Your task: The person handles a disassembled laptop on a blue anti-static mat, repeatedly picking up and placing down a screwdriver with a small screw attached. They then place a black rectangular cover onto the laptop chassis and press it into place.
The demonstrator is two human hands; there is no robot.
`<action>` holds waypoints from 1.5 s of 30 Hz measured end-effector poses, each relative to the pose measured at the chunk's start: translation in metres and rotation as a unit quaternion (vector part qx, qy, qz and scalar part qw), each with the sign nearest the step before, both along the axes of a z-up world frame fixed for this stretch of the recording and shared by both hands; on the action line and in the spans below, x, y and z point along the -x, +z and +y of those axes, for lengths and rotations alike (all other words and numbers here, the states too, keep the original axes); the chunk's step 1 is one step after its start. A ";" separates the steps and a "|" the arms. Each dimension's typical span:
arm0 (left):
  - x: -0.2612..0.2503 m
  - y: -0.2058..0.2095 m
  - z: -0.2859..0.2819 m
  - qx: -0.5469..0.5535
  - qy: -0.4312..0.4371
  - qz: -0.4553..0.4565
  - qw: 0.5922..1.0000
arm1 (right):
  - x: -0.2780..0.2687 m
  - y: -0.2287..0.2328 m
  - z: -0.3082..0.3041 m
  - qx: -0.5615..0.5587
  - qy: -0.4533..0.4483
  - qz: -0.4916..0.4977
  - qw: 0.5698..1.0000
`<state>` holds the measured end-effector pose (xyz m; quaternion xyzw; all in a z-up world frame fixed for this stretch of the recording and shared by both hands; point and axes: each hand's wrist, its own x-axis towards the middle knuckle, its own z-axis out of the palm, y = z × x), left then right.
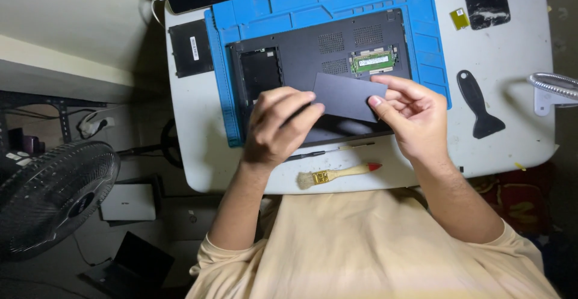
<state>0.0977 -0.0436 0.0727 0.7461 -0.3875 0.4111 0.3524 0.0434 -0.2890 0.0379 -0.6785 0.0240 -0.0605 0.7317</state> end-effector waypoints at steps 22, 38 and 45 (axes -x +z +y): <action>-0.073 -0.093 -0.086 -0.195 -0.046 -0.044 0.979 | -0.044 -0.032 -0.065 0.371 -0.078 -0.049 0.924; -0.071 -0.088 -0.073 -0.245 -0.083 0.098 0.961 | -0.055 -0.039 -0.073 0.329 -0.060 0.004 0.942; -0.072 -0.091 -0.069 -0.226 -0.104 0.116 0.962 | -0.075 -0.029 -0.075 0.349 -0.025 0.116 0.930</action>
